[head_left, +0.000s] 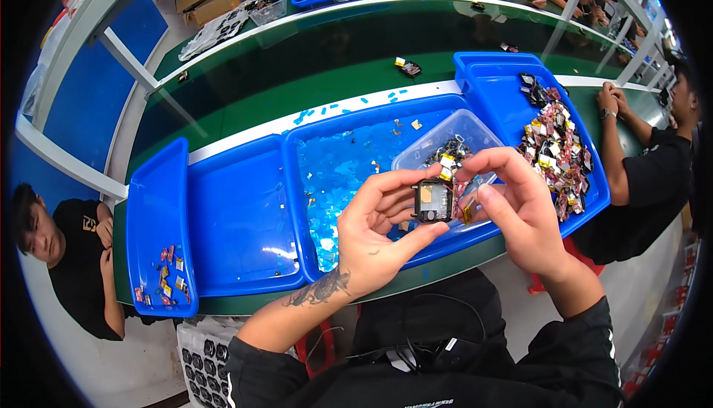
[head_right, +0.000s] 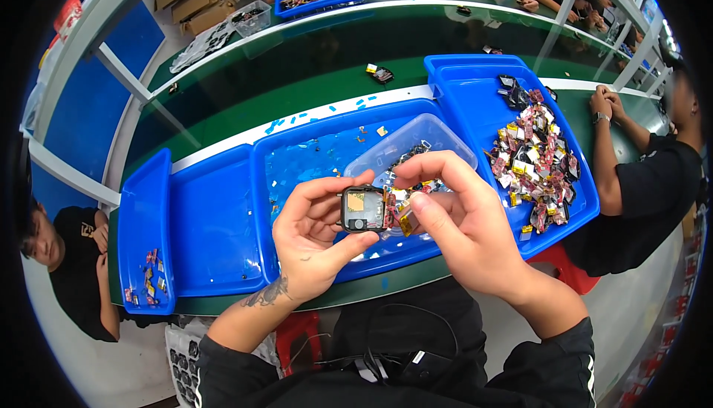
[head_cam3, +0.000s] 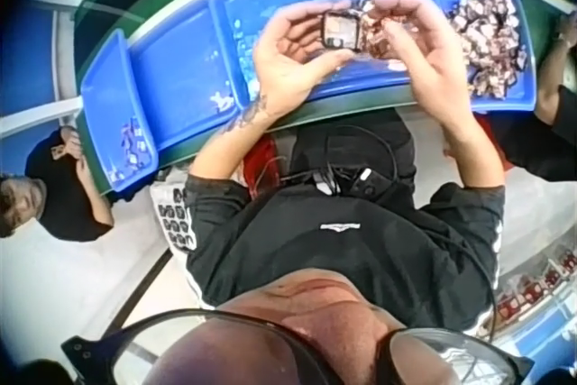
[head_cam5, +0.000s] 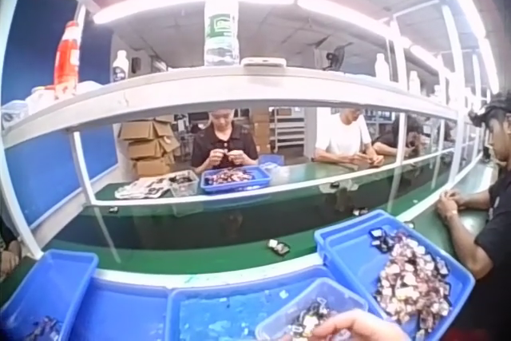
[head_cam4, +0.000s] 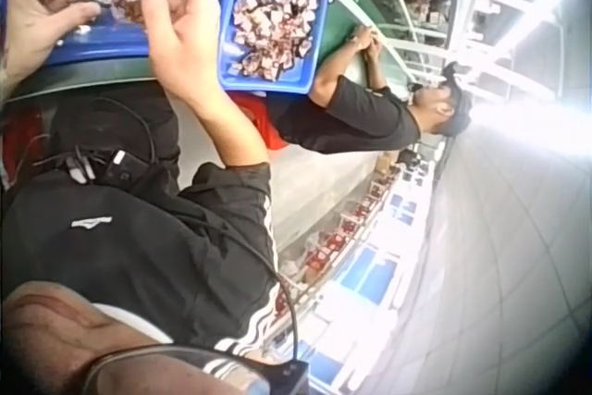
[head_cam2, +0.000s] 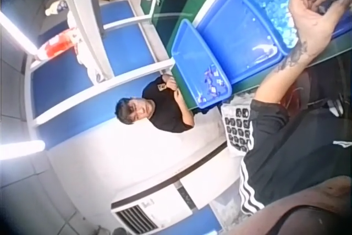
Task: Assembling small electronic components (likely smartwatches or similar devices) at an industrial assembly line station.
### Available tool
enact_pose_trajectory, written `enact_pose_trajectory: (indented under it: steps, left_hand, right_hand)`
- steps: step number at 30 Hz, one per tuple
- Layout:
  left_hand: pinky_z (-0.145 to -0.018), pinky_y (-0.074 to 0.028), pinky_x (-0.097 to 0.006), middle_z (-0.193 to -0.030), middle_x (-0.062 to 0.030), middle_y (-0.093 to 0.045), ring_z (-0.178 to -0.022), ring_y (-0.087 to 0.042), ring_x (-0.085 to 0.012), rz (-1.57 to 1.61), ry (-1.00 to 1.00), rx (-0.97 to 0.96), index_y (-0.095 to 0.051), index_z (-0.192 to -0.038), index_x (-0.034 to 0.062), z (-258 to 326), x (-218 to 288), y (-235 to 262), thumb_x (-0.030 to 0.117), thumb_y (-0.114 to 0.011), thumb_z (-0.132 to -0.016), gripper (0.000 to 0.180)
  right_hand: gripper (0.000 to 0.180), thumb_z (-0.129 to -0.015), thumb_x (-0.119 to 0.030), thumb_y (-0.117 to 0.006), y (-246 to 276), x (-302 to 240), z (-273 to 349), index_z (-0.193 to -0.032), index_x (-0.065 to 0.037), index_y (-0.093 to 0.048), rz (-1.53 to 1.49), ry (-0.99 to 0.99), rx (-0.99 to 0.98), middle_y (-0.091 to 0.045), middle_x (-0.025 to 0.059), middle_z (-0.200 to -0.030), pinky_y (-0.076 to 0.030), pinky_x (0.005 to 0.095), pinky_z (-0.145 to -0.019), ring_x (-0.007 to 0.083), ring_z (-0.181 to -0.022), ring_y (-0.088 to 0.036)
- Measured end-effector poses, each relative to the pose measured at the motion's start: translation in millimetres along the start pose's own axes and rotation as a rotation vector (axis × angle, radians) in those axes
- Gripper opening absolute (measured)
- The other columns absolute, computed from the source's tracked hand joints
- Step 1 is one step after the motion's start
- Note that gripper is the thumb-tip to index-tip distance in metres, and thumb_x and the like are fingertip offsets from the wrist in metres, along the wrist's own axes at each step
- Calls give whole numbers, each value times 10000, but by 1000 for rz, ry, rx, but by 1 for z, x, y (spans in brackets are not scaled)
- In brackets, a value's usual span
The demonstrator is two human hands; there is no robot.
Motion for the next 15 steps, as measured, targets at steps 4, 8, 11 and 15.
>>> enact_pose_trajectory:
  steps: [4, 8, 11, 15]
  left_hand:
    - [-924, -514, -333, -1283, -187, -564, -1122, -605, -235, -179, -149, 9, -491, -1209, -10, 4, -5, -2, -38, -744, -767, 511]
    - [-824, -545, -337, -1167, -194, -638, -1029, -660, -259, -470, -292, 40, -579, -1141, 6, 5, -5, -3, -17, -797, -693, 499]
    - [-877, -532, -376, -1139, -233, -633, -1066, -636, -333, -678, -492, -32, -581, -1128, -24, 4, -3, -3, -40, -813, -661, 522]
    - [-849, -547, -357, -1134, -204, -644, -1025, -655, -317, -729, -507, -15, -598, -1107, -7, 3, -2, -4, -58, -779, -665, 481]
  right_hand:
    - [283, -861, -34, -644, 1, 7, -2, -1119, 8, -537, 278, 84, 5, -577, 87, -1065, -526, 301, -816, 158, -971, -612]
    - [202, -777, -16, -726, -4, 5, -9, -944, 14, -615, 419, 166, 59, -647, 77, -864, -538, 282, -741, 142, -829, -653]
    - [162, -756, 16, -725, -13, 6, -8, -884, 17, -627, 512, 252, 75, -653, 82, -803, -543, 257, -649, 149, -716, -669]
    - [151, -725, 44, -702, -17, 5, -8, -841, 4, -613, 707, 362, 99, -624, 88, -761, -510, 276, -540, 177, -623, -648]
Point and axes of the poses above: each hand's wrist, its own z-axis away from the middle knuckle, its own y-axis out of the back of the hand, x = y × z, the point moved 1 cm from there along -z, towards the middle knuckle
